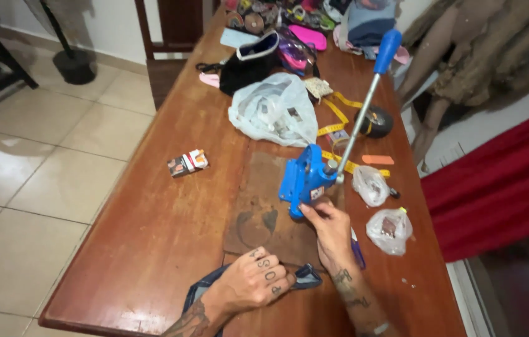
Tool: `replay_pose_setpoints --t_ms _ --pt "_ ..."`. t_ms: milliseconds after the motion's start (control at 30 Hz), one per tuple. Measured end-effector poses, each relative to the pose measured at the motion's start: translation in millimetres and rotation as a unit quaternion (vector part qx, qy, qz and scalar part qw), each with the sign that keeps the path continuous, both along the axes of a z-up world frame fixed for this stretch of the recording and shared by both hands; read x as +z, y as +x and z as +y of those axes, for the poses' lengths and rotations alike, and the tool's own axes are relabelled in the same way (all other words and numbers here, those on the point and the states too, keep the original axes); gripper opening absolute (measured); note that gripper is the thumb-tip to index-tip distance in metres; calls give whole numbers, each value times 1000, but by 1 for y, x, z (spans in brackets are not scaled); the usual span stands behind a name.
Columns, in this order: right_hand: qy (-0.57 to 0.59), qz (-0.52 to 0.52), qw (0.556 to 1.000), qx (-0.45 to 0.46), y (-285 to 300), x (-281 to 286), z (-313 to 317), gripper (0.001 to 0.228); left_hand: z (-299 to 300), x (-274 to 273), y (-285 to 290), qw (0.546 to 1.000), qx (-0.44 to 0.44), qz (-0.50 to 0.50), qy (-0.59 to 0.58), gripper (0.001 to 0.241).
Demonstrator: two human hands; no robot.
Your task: The person uses a blue manual rivet press to attach metal snap fasteners to a denim waistband. They position the fabric under the press, insert a snap, and operate the lever to set it, repeating the process for multiple snaps along the waistband.
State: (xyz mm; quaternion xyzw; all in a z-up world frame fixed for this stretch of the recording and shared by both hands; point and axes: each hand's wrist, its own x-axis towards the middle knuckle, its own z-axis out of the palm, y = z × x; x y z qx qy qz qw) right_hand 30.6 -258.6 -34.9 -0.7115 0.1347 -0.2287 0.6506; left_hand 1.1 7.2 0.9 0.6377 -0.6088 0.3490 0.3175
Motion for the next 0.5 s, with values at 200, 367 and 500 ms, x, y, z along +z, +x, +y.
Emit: replay_pose_setpoints --t_ms 200,367,500 --pt "-46 -75 995 -37 -14 11 -9 15 0 -7 -1 1000 -8 24 6 27" --pt "-112 -86 988 -62 -19 17 4 39 -1 -4 -2 1000 -3 7 0 28" --pt "-199 -87 973 -73 -13 20 4 38 -1 -9 1 1000 -6 9 2 25"
